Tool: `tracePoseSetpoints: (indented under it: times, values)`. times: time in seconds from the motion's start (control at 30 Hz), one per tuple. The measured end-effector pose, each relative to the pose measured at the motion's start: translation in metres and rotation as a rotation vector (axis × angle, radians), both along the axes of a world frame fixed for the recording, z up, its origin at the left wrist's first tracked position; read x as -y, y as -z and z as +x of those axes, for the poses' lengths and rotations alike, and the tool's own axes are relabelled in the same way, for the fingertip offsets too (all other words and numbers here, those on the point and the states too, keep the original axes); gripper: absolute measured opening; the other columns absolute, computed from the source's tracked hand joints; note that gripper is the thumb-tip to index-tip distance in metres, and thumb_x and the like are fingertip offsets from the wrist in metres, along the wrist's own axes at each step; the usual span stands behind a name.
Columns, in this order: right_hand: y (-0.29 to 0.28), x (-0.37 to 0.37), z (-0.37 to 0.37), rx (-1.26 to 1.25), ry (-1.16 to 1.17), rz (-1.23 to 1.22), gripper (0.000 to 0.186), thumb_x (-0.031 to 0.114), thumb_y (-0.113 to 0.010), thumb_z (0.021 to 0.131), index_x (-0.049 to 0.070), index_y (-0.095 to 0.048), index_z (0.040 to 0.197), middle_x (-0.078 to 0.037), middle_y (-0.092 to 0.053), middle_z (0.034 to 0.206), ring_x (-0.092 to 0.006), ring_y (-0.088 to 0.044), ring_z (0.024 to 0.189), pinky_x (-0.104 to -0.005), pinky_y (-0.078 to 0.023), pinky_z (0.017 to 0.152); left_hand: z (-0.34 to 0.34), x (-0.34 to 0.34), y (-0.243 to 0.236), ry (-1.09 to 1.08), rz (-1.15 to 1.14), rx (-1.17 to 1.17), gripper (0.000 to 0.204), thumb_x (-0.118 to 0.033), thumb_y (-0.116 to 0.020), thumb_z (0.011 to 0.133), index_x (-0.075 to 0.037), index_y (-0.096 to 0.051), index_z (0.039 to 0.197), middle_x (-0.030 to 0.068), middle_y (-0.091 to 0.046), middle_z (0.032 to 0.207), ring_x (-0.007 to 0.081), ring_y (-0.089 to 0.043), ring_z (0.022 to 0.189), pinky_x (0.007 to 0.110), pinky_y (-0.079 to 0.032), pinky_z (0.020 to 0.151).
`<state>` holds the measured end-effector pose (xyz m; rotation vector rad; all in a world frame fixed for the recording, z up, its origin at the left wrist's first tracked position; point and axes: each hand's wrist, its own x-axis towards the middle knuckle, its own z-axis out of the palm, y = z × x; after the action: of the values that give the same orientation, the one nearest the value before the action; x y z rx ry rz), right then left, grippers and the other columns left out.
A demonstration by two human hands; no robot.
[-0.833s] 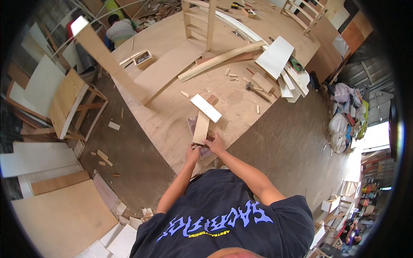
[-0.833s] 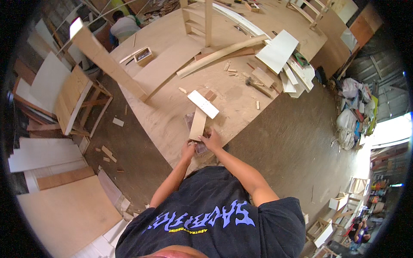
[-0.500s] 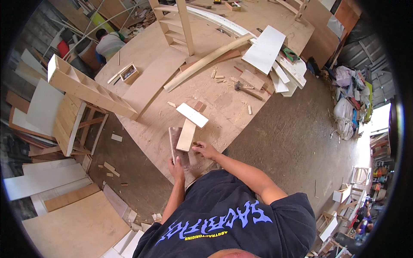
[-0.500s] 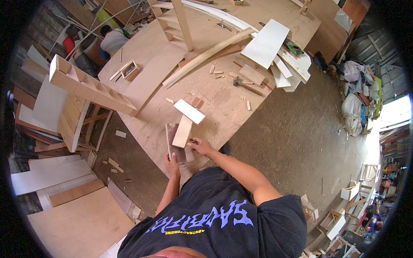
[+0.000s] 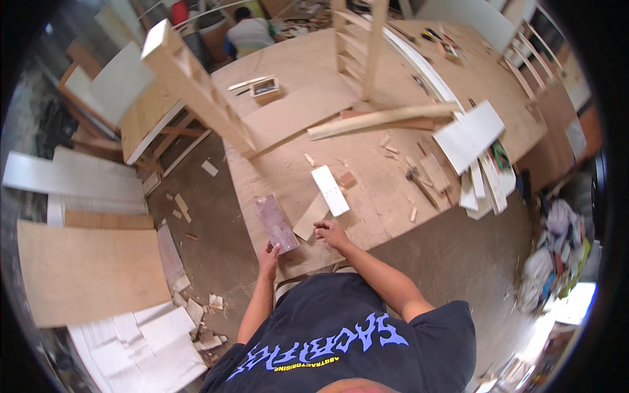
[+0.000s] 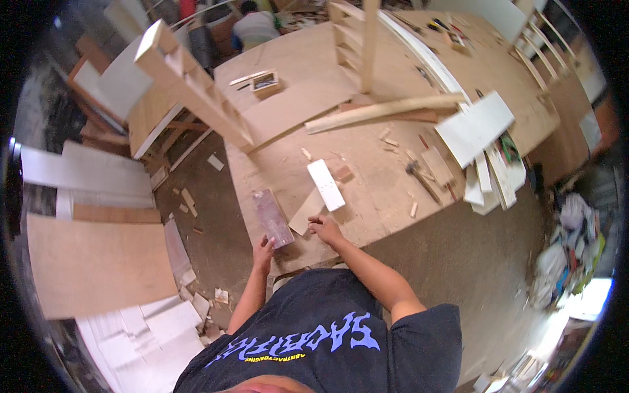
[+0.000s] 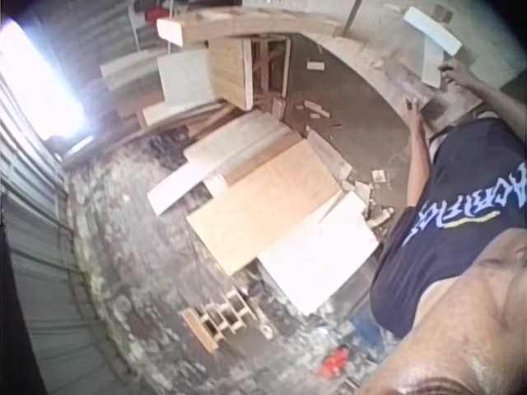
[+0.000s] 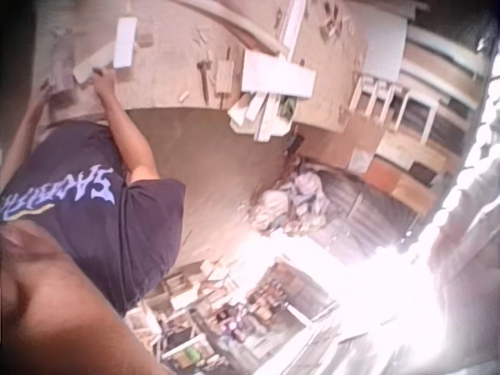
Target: The person organizes and handles several wooden boards and partially assembled shelf units, using a sanding block by hand to smooth the edges of the pieces.
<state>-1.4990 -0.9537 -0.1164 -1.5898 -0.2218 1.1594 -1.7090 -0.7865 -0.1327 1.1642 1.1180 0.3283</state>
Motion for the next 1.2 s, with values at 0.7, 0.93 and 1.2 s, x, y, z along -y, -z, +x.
tracePoseSetpoints:
  times: [0.7,0.93,1.2]
  values:
    - [-0.038,-0.216,-0.213,0.111,0.280,0.125,0.030,0.016,-0.065,0.095,0.003,-0.068,0.122,-0.005,-0.073,0.106,-0.0107,-0.069,0.086,-0.0260,-0.053,0.075,-0.159,-0.203,-0.024,0.467,-0.080,0.051,0.052,-0.032,-0.067,0.099,-0.004,-0.055,0.142,0.0094,-0.064,0.132,0.0194,-0.063,0.115,0.032,-0.051,0.092]
    - [-0.064,-0.300,-0.224,0.167,0.257,0.183,0.030,0.015,-0.061,0.097,0.005,-0.065,0.124,-0.001,-0.071,0.108,-0.0099,-0.067,0.087,-0.0245,-0.050,0.074,-0.214,-0.295,-0.052,0.265,0.020,0.059,0.046,-0.027,-0.066,0.099,-0.002,-0.058,0.137,0.0083,-0.070,0.120,0.0176,-0.069,0.105,0.030,-0.051,0.086]
    - [-0.114,-0.316,-0.157,0.384,0.507,0.165,0.027,0.013,-0.064,0.094,0.005,-0.068,0.119,-0.001,-0.072,0.104,-0.0106,-0.067,0.086,-0.0263,-0.052,0.072,-0.148,-0.339,-0.076,0.337,-0.048,0.306,0.037,-0.021,-0.059,0.102,-0.002,-0.059,0.135,0.0097,-0.070,0.122,0.0195,-0.069,0.109,0.031,-0.052,0.090]
